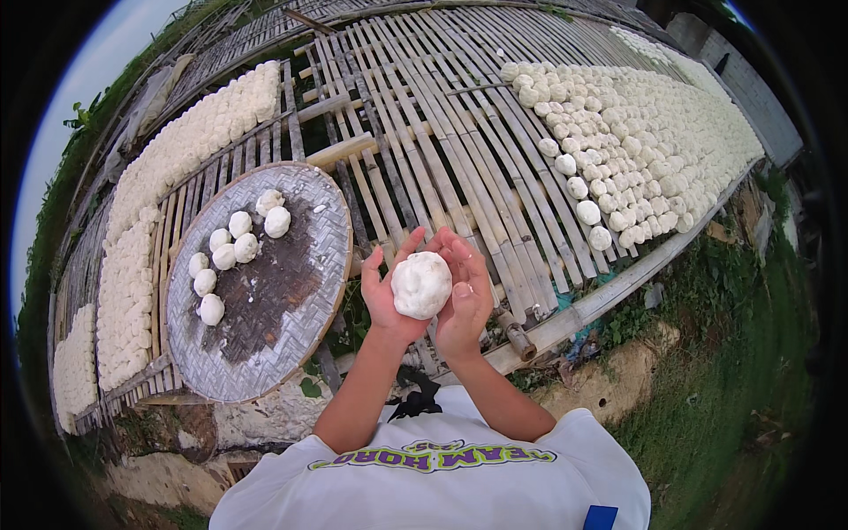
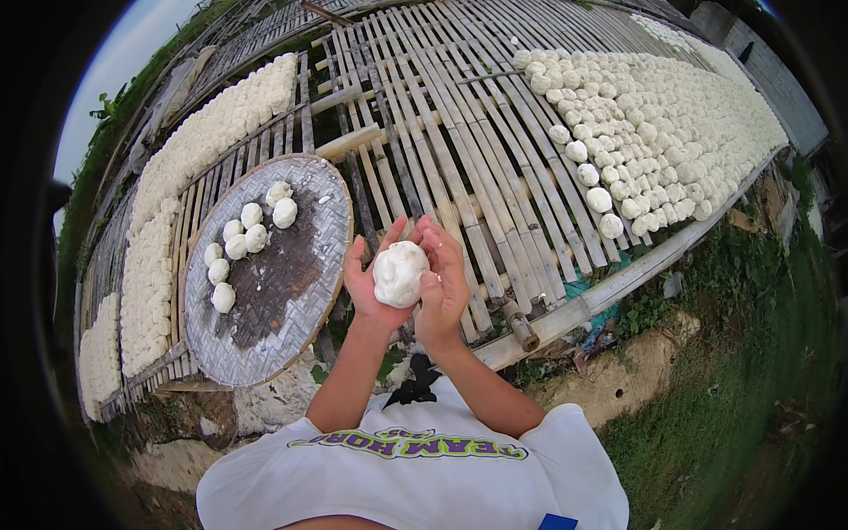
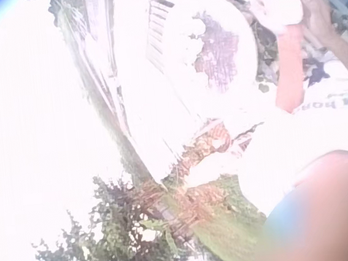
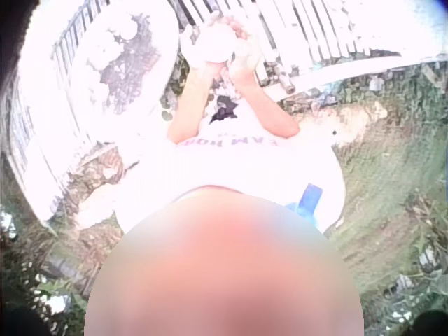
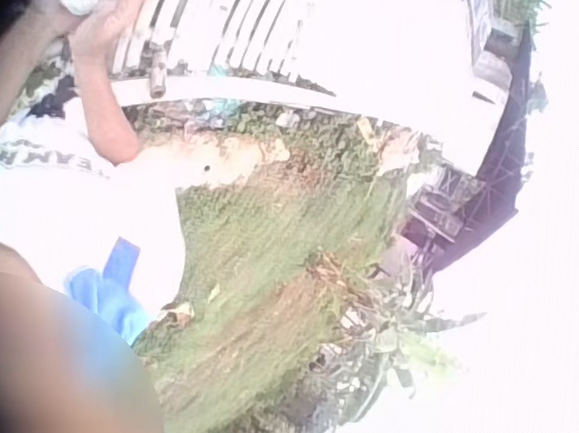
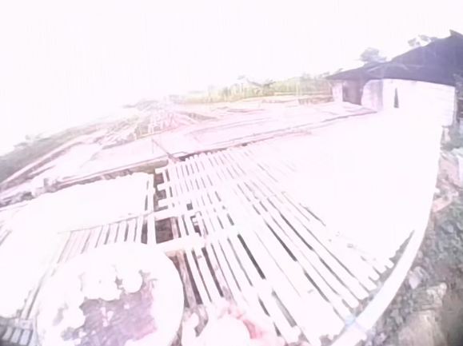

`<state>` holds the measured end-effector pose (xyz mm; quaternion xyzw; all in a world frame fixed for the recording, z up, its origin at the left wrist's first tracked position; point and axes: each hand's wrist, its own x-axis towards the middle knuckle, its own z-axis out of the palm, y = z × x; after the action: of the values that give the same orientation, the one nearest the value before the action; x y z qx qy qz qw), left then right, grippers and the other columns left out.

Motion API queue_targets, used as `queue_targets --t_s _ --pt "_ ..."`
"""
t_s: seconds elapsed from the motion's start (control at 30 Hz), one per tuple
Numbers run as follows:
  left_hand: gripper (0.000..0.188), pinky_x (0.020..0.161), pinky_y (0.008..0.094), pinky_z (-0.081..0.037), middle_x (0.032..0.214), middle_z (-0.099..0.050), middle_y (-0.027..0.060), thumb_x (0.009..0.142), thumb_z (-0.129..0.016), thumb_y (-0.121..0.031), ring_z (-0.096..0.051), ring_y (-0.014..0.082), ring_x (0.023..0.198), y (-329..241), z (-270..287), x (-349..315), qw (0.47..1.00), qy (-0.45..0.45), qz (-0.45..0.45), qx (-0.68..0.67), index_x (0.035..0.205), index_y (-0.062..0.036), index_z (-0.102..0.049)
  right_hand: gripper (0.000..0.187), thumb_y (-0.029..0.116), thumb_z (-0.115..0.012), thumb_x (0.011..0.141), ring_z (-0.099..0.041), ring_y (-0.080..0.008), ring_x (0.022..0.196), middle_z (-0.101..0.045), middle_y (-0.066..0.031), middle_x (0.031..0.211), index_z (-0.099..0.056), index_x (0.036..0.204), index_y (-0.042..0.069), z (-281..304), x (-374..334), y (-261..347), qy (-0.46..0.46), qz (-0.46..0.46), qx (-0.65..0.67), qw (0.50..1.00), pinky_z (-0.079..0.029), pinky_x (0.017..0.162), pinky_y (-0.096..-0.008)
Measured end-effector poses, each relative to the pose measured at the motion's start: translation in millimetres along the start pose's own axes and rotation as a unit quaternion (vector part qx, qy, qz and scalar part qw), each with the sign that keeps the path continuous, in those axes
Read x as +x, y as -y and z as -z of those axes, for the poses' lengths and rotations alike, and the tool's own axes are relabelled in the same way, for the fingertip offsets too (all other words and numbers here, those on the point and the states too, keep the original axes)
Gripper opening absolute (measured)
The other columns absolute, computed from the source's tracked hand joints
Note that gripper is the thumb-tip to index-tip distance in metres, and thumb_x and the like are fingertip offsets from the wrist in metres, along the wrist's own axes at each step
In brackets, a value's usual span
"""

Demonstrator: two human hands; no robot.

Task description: The person repeatedly picks small portions of white dough from a round tray, rolls them into smooth balls between both hands, and places the finished balls onto a bamboo drying rack. The process continues with many dough balls accumulating on the rack.

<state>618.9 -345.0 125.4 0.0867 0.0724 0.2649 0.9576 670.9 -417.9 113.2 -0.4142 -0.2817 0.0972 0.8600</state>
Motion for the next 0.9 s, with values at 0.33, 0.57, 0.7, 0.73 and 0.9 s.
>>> queue_targets --t_s 0.33,0.57,0.7,0.73,0.9 --pt "0.05 0.111 0.0451 -0.045 0.136 -0.061 0.0169 0.104 -0.044 -0.045 -0.057 0.0291 0.129 52.6 9.8 49.5 0.97 -0.159 -0.014 0.184 0.125 -0.001 -0.055 0.046 0.036 -0.048 0.106 -0.065 -0.028 0.117 -0.063 -0.0187 0.134 -0.055 0.133 -0.001 56.4 38.5 -3.1 -0.182 -0.222 0.107 0.952 -0.055 0.098 -0.0451" --pt "0.045 0.1 0.0451 -0.054 0.126 -0.067 0.0173 0.104 -0.048 -0.042 -0.066 0.0312 0.115 128.5 25.0 99.0 0.973 -0.168 0.064 0.144 0.123 -0.0028 -0.058 0.053 0.036 -0.05 0.106 -0.048 -0.03 0.14 -0.048 -0.019 0.152 -0.048 0.146 0.0 152.4 65.0 -4.9 -0.065 -0.095 -0.23 0.966 -0.039 0.115 -0.0464" --pt "0.032 0.095 0.0346 -0.054 0.12 -0.07 0.0142 0.106 -0.05 -0.028 -0.067 0.0207 0.109 200.0 50.1 160.7 0.925 -0.047 -0.022 0.378 0.118 -0.0014 -0.063 0.052 0.044 -0.038 0.108 -0.056 -0.0209 0.13 -0.059 -0.0087 0.14 -0.051 0.144 0.009 235.4 78.4 -6.1 -0.19 -0.36 0.119 0.905 -0.046 0.108 -0.0412" --pt "0.034 0.093 0.0328 -0.052 0.119 -0.07 0.0119 0.105 -0.054 -0.029 -0.066 0.0186 0.107 219.2 59.9 175.6 0.878 -0.007 -0.023 0.477 0.12 -0.0002 -0.063 0.05 0.044 -0.037 0.108 -0.058 -0.0202 0.127 -0.06 -0.0076 0.138 -0.052 0.142 0.01 260.3 83.5 -11.8 -0.173 -0.352 0.187 0.901 -0.046 0.107 -0.0411" --pt "0.037 0.093 0.0358 -0.051 0.109 -0.074 0.0171 0.098 -0.064 -0.032 -0.069 0.0255 0.101 318.7 116.7 258.9 0.761 -0.066 0.105 0.637 0.114 0.0008 -0.071 0.05 0.047 -0.036 0.107 -0.059 -0.0198 0.124 -0.062 -0.0066 0.134 -0.055 0.136 0.011 370.6 117.7 -67.4 -0.293 -0.351 0.096 0.884 -0.045 0.106 -0.0434"
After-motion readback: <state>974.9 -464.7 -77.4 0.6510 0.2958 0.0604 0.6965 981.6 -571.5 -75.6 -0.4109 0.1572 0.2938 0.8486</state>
